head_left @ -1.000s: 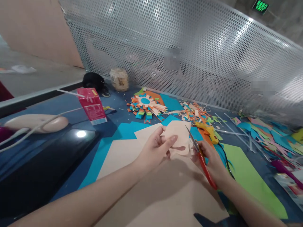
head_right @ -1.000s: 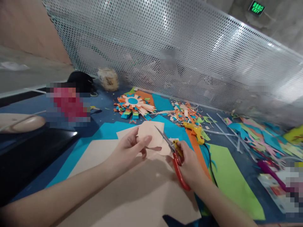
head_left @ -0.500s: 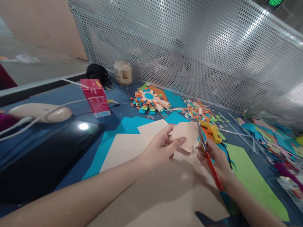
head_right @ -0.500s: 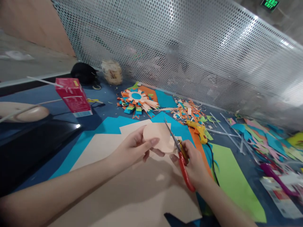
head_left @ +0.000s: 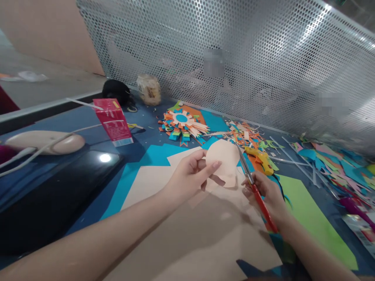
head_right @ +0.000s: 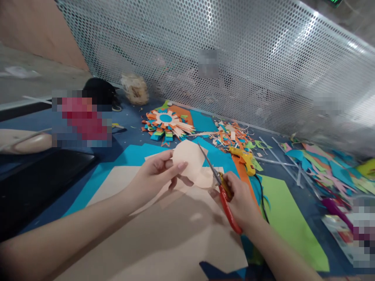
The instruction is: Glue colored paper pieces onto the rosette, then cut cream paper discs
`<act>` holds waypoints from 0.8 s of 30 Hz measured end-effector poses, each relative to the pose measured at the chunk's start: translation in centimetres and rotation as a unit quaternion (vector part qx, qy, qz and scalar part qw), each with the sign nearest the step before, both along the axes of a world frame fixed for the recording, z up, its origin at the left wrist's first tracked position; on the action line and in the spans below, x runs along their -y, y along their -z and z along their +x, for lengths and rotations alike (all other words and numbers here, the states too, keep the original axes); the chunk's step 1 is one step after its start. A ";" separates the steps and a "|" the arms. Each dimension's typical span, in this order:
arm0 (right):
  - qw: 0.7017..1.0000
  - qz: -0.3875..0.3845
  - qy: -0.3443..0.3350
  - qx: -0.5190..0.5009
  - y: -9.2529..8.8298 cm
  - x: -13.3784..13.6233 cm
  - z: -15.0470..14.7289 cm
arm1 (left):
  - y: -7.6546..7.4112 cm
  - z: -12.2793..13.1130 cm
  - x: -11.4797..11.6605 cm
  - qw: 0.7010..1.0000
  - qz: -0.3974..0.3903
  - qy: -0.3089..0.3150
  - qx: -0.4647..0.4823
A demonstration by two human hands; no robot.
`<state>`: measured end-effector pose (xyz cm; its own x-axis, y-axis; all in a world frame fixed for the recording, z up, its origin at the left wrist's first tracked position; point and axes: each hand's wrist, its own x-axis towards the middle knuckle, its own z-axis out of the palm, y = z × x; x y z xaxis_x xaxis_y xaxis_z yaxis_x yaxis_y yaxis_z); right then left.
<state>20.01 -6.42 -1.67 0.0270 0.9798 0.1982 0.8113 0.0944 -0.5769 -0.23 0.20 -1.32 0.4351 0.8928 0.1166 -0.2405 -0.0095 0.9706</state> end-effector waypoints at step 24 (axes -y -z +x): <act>0.999 -0.042 -0.024 -0.024 0.0 -0.2 0.1 | -0.6 -0.8 -0.3 0.987 0.093 -0.111 -0.075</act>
